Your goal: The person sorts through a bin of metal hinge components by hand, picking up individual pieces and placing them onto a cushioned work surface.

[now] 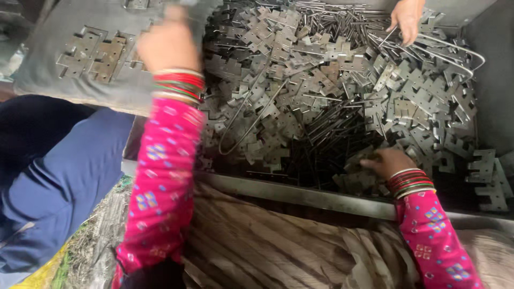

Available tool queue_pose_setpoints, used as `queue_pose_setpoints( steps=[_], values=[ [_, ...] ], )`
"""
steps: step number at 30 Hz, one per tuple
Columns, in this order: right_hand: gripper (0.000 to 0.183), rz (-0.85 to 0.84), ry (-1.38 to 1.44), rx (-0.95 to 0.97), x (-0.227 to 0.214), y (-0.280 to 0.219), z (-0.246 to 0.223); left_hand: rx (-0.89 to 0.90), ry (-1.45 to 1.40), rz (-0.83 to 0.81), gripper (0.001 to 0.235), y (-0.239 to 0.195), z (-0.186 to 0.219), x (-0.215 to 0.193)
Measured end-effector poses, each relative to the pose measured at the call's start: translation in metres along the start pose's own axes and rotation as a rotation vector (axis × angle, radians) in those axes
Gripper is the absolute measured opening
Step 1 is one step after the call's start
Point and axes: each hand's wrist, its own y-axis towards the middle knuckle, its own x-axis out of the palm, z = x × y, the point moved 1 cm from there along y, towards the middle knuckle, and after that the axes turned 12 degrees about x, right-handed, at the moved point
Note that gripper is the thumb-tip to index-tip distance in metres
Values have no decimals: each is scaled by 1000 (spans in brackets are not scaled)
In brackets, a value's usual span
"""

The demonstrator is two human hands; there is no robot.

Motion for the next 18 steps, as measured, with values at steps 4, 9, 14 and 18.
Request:
queue_pose_setpoints(
  steps=[4,9,14,18],
  values=[
    [49,-42,35,-80,18,10,3,-139,-38,-37,25,-16,-73,62],
    [36,53,330,-123,-8,-15,-14,-200,188,216,51,-7,-26,38],
    [24,-247,1118,-174,-51,-58,-36,299,-217,-146,16,-26,111,-56],
    [14,4,1813,-442,-90,-100,-28,480,-821,-197,15,-83,195,-73]
  ],
)
